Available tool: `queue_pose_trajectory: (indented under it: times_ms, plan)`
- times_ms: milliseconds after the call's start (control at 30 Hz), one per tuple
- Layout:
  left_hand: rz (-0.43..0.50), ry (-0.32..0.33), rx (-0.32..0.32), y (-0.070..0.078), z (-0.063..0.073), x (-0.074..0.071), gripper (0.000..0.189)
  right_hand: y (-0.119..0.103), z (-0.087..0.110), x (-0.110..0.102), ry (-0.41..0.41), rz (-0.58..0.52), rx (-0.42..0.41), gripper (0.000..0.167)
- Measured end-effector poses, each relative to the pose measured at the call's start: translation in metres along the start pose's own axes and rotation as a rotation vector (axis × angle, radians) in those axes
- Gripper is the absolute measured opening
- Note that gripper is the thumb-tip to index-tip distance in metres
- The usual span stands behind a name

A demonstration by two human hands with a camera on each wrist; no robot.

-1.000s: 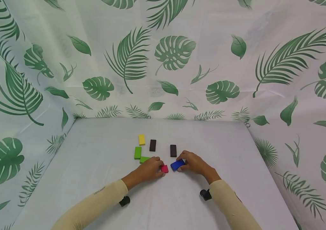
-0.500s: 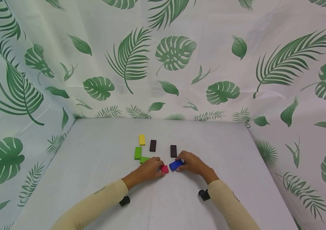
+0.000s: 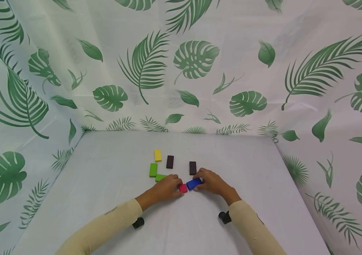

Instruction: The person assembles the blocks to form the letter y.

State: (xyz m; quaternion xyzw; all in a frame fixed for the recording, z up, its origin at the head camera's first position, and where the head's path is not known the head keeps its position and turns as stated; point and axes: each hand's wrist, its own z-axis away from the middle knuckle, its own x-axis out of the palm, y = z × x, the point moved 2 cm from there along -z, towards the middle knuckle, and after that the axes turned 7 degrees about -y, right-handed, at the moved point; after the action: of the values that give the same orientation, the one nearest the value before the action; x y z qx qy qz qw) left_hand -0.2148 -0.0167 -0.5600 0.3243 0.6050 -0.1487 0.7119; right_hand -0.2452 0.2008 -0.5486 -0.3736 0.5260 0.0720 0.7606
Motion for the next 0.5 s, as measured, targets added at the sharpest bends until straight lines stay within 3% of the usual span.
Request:
queue_pose_trajectory:
  times_ms: [500]
  plan:
    - [0.025,-0.006,-0.002,-0.0001,-0.0003,0.0011,0.038,-0.0008,-0.0018,0.0043,0.0,-0.017,-0.011,0.035]
